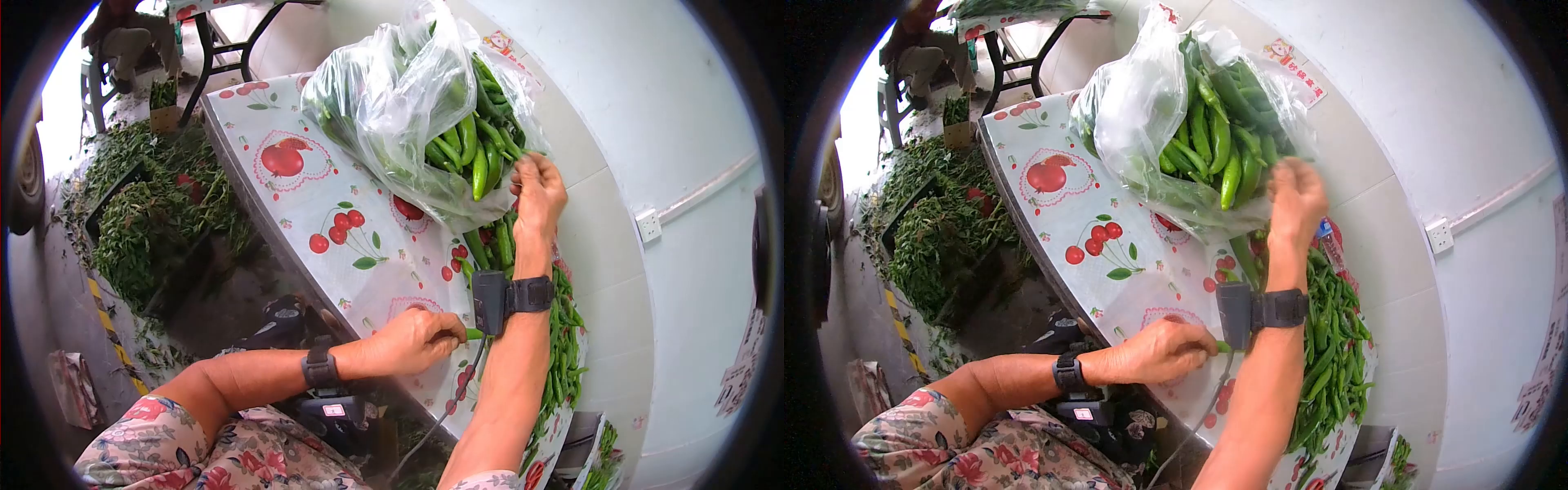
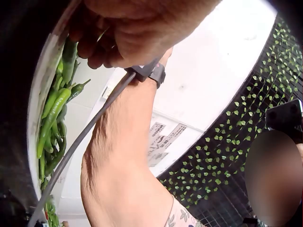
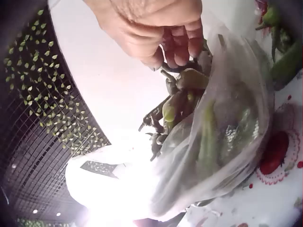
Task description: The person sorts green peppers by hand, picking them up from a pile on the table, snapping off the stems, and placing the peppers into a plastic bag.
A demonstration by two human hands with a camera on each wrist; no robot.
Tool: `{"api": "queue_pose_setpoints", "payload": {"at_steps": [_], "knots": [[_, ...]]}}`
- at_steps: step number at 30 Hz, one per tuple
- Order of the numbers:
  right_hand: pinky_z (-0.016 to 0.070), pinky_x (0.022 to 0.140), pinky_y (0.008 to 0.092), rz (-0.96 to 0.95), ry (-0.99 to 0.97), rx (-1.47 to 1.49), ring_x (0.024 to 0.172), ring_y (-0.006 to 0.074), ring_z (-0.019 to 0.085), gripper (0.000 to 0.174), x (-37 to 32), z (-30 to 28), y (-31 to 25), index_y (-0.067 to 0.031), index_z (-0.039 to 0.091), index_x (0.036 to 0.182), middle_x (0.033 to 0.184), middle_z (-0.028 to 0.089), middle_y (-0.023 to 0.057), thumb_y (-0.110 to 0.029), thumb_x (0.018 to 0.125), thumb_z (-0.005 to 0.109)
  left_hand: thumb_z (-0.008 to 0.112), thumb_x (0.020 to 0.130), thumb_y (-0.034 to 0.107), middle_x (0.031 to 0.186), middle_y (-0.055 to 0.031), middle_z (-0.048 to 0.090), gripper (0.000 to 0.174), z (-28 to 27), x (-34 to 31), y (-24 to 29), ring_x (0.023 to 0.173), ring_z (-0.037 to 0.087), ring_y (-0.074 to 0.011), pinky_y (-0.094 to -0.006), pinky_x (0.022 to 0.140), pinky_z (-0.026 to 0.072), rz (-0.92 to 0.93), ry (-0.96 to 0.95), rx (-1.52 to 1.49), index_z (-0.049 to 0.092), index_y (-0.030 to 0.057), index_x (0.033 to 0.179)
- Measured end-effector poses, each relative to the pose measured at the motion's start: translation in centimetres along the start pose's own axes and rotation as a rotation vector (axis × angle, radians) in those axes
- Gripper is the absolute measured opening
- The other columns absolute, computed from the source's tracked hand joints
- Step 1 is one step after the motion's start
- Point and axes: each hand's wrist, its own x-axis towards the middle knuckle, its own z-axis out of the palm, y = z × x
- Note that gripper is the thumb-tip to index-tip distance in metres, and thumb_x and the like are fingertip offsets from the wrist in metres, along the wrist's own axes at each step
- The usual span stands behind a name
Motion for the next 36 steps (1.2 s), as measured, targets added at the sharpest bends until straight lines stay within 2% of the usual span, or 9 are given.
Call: {"api": "queue_pose_setpoints", "payload": {"at_steps": [2, 10, 14, 16, 19, 24, 30, 33, 36], "knots": [[0.0492, 0.059, 0.0219, 0.039, -0.072, -0.088, 0.07, 0.0086, 0.057, 0.029, -0.4, 0.1, -0.5, -0.0035, 0.059, 0.115, 0.085, 0.062, 0.0029, -0.016, 0.09, 0.063, 0.055, 0.085, 0.006, 0.08, -0.0153, 0.065, 0.018, 0.0, 0.0, 0.4, 0.074, 0.065, -0.0251, -0.0346, 0.069, 0.0507, -0.038, -0.004, -0.003, 0.061, -0.0022, 0.099], [0.0475, 0.072, 0.0254, 0.16, -0.259, -0.166, 0.087, 0.0123, 0.058, 0.034, -6.4, -9.9, -1.7, -0.0007, 0.057, 0.117, 0.104, 0.063, 0.0074, -0.02, 0.089, 0.06, 0.055, 0.086, 0.008, 0.074, -0.0094, 0.059, 0.015, 0.4, -0.1, -0.3, 0.07, 0.056, -0.0135, -0.0297, 0.067, 0.0481, -0.09, 0.064, -0.023, 0.061, -0.0003, 0.097], [0.0464, 0.07, 0.0253, 0.343, -0.355, -0.43, 0.079, 0.0113, 0.059, 0.033, -12.0, -16.4, -2.0, 0.0002, 0.058, 0.115, 0.094, 0.065, 0.0062, -0.018, 0.088, 0.06, 0.053, 0.087, 0.006, 0.08, -0.0081, 0.06, 0.013, -0.2, 0.0, 0.9, 0.057, 0.051, -0.0064, -0.0258, 0.054, 0.0446, -0.169, 0.049, 0.034, 0.061, 0.0015, 0.097], [0.046, 0.069, 0.0255, 0.459, -0.381, -0.572, 0.076, 0.0115, 0.059, 0.032, -14.6, -18.4, -2.0, 0.0009, 0.058, 0.114, 0.088, 0.066, 0.0053, -0.018, 0.088, 0.06, 0.052, 0.088, 0.006, 0.078, -0.0063, 0.06, 0.014, 0.4, 0.1, 0.1, 0.053, 0.048, -0.005, -0.0246, 0.052, 0.043, -0.085, 0.11, -0.021, 0.06, 0.002, 0.099], [0.0464, 0.068, 0.0281, 0.526, -0.378, -0.71, 0.075, 0.013, 0.06, 0.034, -17.6, -20.3, -1.3, 0.0016, 0.058, 0.114, 0.084, 0.067, 0.0069, -0.017, 0.086, 0.06, 0.05, 0.09, 0.007, 0.079, -0.0045, 0.062, 0.015, 0.2, 0.1, 0.3, 0.054, 0.049, -0.0055, -0.0243, 0.053, 0.0442, -0.112, 0.091, -0.005, 0.059, 0.0011, 0.101], [0.0485, 0.065, 0.0347, 0.52, -0.383, -1.129, 0.066, 0.0264, 0.063, 0.038, -19.6, -18.3, -0.9, 0.0029, 0.06, 0.092, 0.073, 0.065, 0.0166, -0.031, 0.076, 0.066, 0.052, 0.09, 0.009, 0.08, -0.004, 0.063, 0.015, 0.2, 0.2, 0.5, 0.065, 0.054, -0.006, -0.0232, 0.061, 0.0465, -0.173, -0.028, 0.026, 0.06, -0.0008, 0.096], [0.0479, 0.065, 0.0344, 0.527, -0.27, -1.022, 0.068, 0.0235, 0.063, 0.036, -20.1, -18.6, 0.8, 0.0039, 0.059, 0.093, 0.075, 0.065, 0.0153, -0.028, 0.078, 0.065, 0.053, 0.09, 0.011, 0.079, -0.0024, 0.062, 0.015, 0.2, 0.3, 0.7, 0.067, 0.053, -0.0058, -0.0228, 0.063, 0.0461, -0.205, -0.029, 0.034, 0.061, -0.0011, 0.095], [0.0476, 0.066, 0.033, 0.498, -0.197, -0.741, 0.071, 0.0198, 0.061, 0.03, -20.5, -19.8, 1.7, 0.005, 0.058, 0.098, 0.081, 0.067, 0.0137, -0.021, 0.083, 0.061, 0.054, 0.09, 0.011, 0.077, -0.002, 0.061, 0.015, 0.0, 0.3, 1.6, 0.067, 0.053, -0.006, -0.0229, 0.064, 0.0462, -0.256, -0.049, 0.035, 0.061, -0.0013, 0.094], [0.0483, 0.07, 0.0312, 0.331, -0.132, -0.617, 0.079, 0.0168, 0.061, 0.028, -20.4, -19.7, 1.4, 0.0052, 0.057, 0.104, 0.091, 0.067, 0.0137, -0.016, 0.086, 0.059, 0.054, 0.09, 0.012, 0.075, -0.0016, 0.06, 0.016, 0.3, 0.3, 0.4, 0.066, 0.052, -0.0061, -0.0228, 0.064, 0.0461, -0.168, -0.028, 0.005, 0.061, -0.0014, 0.097]]}}
